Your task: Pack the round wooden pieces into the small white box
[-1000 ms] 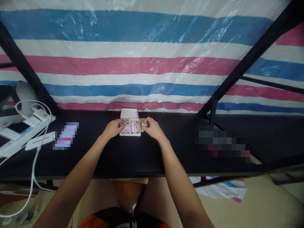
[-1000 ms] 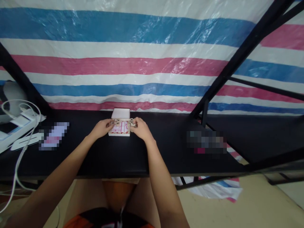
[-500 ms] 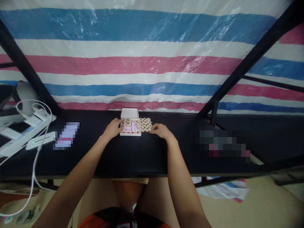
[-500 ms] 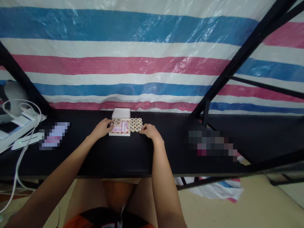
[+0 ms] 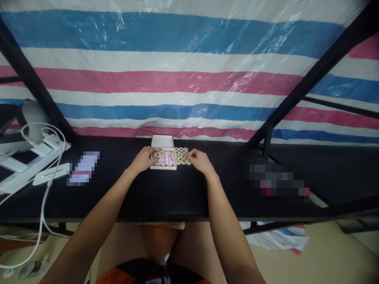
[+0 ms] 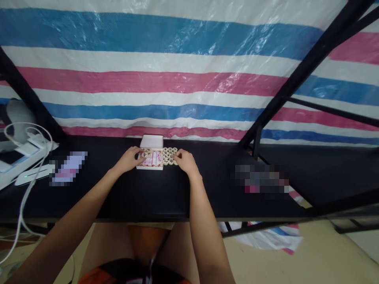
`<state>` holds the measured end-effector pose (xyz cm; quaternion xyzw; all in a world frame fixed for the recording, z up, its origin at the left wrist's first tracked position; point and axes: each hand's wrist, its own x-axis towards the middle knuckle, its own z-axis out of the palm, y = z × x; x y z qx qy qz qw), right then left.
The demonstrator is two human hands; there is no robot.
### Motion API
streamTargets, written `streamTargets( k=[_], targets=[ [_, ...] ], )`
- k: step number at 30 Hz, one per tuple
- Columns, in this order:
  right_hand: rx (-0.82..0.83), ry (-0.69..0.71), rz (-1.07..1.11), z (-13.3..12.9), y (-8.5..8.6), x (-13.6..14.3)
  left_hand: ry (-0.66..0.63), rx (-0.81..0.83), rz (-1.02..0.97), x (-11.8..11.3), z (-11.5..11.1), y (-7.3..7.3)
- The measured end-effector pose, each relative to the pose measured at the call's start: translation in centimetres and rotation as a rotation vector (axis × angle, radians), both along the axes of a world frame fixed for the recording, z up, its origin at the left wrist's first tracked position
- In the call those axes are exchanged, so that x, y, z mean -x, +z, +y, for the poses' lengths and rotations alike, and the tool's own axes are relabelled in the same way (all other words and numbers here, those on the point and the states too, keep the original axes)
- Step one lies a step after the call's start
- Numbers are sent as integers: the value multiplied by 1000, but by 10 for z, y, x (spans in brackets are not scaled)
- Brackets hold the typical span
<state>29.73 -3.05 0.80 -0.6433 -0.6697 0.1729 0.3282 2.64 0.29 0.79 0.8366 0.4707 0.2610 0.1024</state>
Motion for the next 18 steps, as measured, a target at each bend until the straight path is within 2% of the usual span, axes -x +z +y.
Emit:
streamTargets(
  k=[4, 7, 9, 11, 14, 18],
  targets=[
    [-111, 268, 177, -2, -1, 30, -140, 4, -49, -9, -9, 5],
    [-58, 439, 255, -4, -4, 51, -208, 23, -47, -15, -15, 7],
    [-10, 492, 301, -4, -6, 58, -227, 32, -37, -18, -17, 7],
    [13, 501, 349, -3, -7, 59, -239, 19, -52, -19, -18, 7],
    [15, 423, 393, 0, -6, 47, -234, -8, -79, -18, -17, 6],
    [148, 267, 318, 2, -5, 16, -107, -26, -36, -10, -10, 5]
  ],
)
